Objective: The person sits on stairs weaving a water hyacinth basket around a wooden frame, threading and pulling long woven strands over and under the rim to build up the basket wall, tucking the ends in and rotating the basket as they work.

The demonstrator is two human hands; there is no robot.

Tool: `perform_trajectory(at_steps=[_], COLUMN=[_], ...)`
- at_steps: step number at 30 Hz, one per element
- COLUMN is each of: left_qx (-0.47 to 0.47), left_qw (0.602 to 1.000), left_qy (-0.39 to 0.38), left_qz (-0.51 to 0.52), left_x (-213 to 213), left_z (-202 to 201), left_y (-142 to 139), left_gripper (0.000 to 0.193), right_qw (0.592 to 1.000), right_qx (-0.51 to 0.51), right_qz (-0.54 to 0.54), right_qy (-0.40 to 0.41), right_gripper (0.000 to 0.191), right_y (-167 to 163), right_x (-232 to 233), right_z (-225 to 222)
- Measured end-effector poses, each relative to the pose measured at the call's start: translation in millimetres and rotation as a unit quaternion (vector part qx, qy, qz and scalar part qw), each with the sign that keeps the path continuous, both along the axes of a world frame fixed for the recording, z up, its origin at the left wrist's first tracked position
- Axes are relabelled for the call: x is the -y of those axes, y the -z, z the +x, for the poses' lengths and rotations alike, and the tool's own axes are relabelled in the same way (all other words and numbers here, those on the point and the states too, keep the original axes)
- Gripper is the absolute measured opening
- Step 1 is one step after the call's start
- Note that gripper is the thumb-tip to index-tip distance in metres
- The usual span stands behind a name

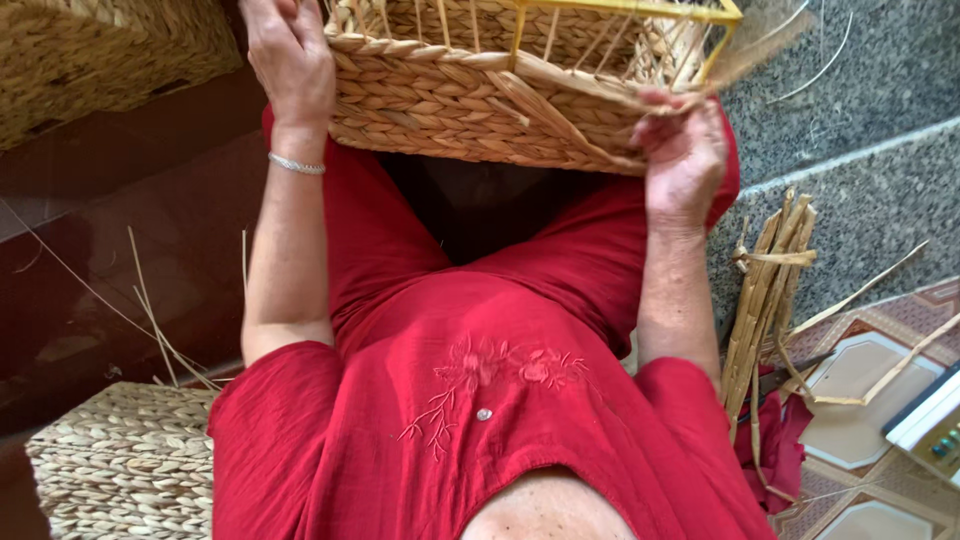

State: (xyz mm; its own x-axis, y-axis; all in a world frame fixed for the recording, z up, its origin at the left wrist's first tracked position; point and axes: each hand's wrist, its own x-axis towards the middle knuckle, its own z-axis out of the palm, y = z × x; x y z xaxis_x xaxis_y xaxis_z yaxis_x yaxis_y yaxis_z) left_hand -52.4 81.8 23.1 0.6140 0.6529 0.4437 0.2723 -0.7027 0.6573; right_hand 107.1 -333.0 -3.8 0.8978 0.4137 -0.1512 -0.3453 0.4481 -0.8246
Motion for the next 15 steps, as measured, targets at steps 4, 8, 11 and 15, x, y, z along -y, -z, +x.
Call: perform_trajectory(at_steps=[4,8,11,15], left_qx=[0.049,-0.003,-0.149,-0.182], left_qw=[0.976,0.952,0.942,0.932], left_qy=[0.061,0.267,0.278,0.243], left_qz=[0.202,0.15,0.118,0.2], left_x=[52,108,135,145], left_z=[9,51,91,124], left_y=[-5,7,22,30], left_gripper=[0.021,0.011,0.016,0.015], right_qw=[0.997,0.922,0.638,0.648], right_qx=[0.017,0.252,0.592,0.589], right_qz=[-0.041,-0.292,-0.492,-0.48], right_qy=[0.062,0.038,0.013,-0.047], right_gripper=[0.038,0.021,0.023,0.013], right_y=[-17,-33,-46,-74], right_x=[11,1,-8,-13], right_z=[-2,-17,-39,-49])
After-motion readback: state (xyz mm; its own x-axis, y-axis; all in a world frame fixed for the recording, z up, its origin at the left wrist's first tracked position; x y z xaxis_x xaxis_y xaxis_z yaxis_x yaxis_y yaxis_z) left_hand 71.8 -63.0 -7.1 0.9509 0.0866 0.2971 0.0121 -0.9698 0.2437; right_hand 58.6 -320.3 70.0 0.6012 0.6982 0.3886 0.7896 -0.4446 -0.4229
